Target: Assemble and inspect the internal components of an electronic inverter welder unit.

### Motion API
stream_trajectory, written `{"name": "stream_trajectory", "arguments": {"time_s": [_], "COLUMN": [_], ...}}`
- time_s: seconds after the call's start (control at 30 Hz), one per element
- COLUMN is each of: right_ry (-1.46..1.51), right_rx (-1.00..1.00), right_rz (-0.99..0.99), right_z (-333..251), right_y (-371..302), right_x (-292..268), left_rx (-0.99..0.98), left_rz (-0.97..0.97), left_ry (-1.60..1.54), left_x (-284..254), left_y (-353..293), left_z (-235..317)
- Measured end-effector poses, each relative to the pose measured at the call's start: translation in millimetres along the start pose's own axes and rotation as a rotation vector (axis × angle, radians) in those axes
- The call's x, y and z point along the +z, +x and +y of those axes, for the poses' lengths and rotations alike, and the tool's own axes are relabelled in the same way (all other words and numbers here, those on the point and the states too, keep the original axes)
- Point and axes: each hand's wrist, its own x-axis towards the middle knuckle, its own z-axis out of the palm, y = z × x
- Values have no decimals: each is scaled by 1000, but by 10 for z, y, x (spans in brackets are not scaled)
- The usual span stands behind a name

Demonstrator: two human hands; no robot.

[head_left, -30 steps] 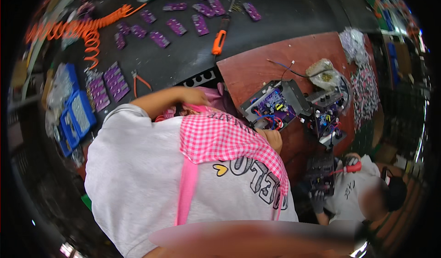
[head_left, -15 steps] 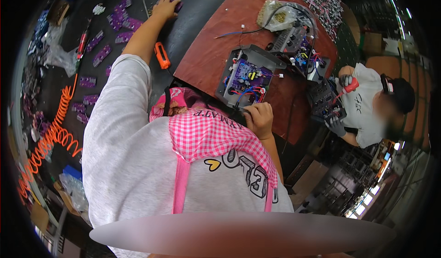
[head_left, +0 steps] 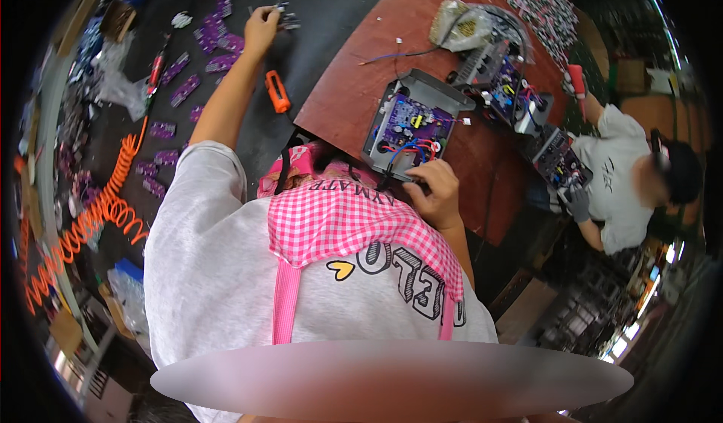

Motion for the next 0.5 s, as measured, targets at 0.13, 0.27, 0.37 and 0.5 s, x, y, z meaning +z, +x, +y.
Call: {"name": "stream_trajectory", "arguments": {"time_s": [0.13,0.27,0.37,0.5], "right_ry": [96,134,305,335], "right_rx": [29,148,344,405], "right_rz": [230,243,174,151], "right_z": [-74,-45,1,117], "right_y": [360,731,790,652], "right_x": [-68,-39,-46,-185], "left_rx": [-217,-169,-209,-10], "left_rz": [-289,-676,-853,-731], "left_ry": [-757,-914,-1067,-711], "left_x": [86,408,669,804], "left_y": [-935,-1894,-2354,-2476], "left_z": [519,897,992,936]}}
